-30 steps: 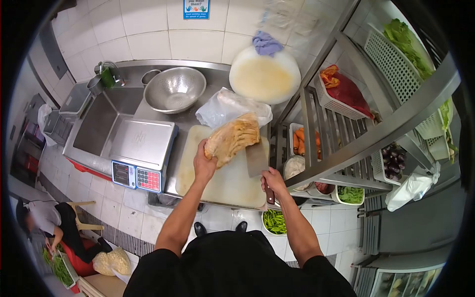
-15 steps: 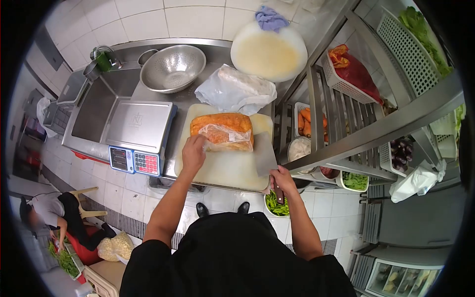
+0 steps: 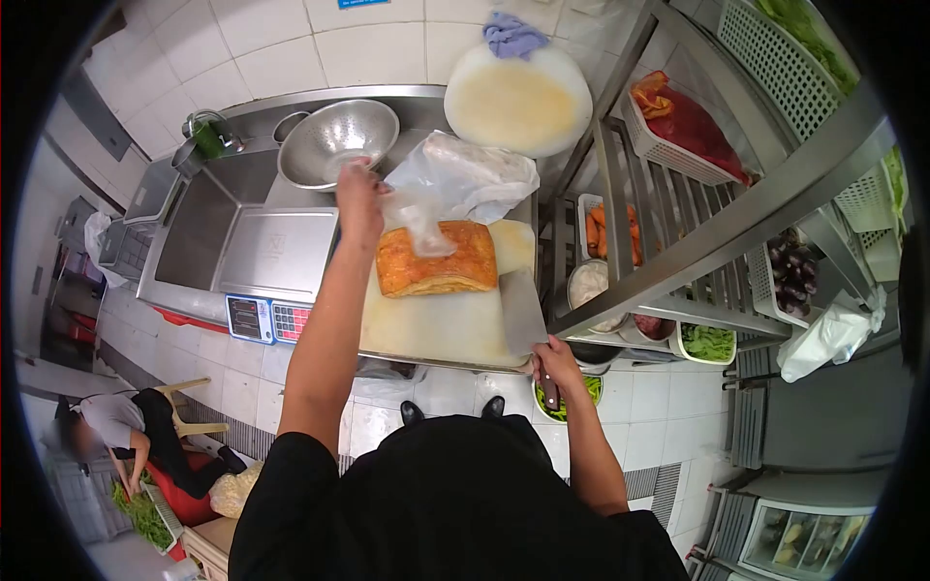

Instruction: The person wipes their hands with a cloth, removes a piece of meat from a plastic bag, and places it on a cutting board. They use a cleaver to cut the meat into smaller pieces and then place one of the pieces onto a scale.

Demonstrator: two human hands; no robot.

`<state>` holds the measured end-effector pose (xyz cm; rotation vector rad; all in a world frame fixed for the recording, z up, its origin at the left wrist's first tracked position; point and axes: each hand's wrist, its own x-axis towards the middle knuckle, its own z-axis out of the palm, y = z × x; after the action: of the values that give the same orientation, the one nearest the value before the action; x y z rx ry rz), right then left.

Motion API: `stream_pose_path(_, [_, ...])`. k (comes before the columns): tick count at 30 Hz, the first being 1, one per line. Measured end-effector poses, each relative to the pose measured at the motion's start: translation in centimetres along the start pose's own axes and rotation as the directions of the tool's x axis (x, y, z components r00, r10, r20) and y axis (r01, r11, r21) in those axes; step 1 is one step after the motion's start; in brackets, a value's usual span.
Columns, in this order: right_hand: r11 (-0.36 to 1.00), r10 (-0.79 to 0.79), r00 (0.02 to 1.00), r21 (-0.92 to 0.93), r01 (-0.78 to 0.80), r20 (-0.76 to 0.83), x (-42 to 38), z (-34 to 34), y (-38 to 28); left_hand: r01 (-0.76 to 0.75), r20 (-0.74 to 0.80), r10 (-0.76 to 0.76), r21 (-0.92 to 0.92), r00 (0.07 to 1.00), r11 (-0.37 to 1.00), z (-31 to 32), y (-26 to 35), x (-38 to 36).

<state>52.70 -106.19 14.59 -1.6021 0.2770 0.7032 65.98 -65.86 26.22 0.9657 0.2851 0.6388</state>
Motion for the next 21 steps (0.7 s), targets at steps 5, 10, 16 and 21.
stream_pose_path(5, [1.000, 0.019, 0.999, 0.004, -0.019, 0.031, -0.2, -0.3, 0.6, -0.040, -0.171, 0.015, -0.146, 0.985, 0.989, -8.6, 8.2, -1.8])
stream_pose_path(10, [0.999, 0.040, 0.999, 0.000, -0.040, 0.012, -0.1, -0.3, 0.5, -0.307, -0.586, 0.278, 0.052, 0.761, 0.950, -25.2, 15.3, -9.3])
stream_pose_path(16, [0.997, 0.076, 0.997, -0.022, -0.076, -0.019, 0.2, -0.3, 0.3, -0.090, -0.865, 0.406, 0.398, 0.297, 0.913, -46.1, 8.0, -20.7])
stream_pose_path(21, [0.992, 0.083, 0.995, -0.086, -0.088, -0.057, -0.6, 0.8, -1.3, -0.010, -0.912, 0.374, 0.378, 0.169, 0.926, -51.9, -6.0, -21.6])
